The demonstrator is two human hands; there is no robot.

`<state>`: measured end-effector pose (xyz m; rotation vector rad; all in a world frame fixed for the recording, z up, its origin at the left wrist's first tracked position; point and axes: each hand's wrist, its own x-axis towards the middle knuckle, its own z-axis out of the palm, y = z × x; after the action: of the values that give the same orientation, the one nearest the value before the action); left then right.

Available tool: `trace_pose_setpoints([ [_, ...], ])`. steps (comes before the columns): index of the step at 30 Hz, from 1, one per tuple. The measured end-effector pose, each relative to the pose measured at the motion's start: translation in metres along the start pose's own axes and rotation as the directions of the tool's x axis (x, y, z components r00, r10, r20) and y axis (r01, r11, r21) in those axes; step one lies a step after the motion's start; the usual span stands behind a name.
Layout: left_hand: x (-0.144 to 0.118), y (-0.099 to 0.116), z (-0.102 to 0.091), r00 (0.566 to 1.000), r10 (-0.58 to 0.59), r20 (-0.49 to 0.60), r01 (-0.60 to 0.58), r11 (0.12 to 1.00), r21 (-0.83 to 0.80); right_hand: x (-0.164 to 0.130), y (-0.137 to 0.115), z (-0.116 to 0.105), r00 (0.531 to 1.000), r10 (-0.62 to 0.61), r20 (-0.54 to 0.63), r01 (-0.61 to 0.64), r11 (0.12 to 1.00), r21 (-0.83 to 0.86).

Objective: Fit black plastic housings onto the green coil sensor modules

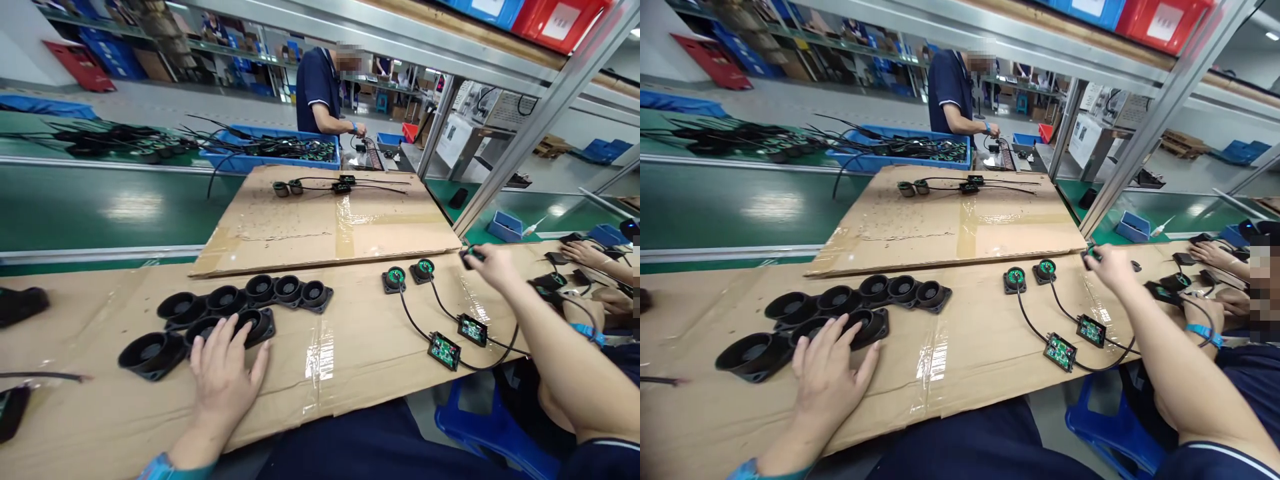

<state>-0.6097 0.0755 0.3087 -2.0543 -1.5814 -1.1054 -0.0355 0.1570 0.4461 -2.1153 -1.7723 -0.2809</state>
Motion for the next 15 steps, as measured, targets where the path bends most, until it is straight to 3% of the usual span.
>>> trace_pose_setpoints([
  [2,0.000,0.000,0.001,1.000,0.012,-0.001,-0.012,1.000,0.018,-0.005,-0.008,0.046,0.988,0.021,0.156,-0.027,0.999,0.034],
  [5,0.001,0.001,0.000,1.000,0.011,-0.004,-0.011,0.999,0.038,-0.009,-0.008,0.080,0.980,0.037,0.197,-0.050,0.997,0.064],
  [8,0.002,0.003,-0.002,1.000,0.013,0.005,-0.013,0.999,0.034,-0.011,0.000,0.084,0.978,0.039,0.207,-0.060,0.994,0.096],
  [15,0.011,-0.002,0.001,0.999,-0.043,0.034,0.042,0.999,0.014,-0.026,0.010,0.064,0.981,0.025,0.192,-0.052,0.989,0.138],
])
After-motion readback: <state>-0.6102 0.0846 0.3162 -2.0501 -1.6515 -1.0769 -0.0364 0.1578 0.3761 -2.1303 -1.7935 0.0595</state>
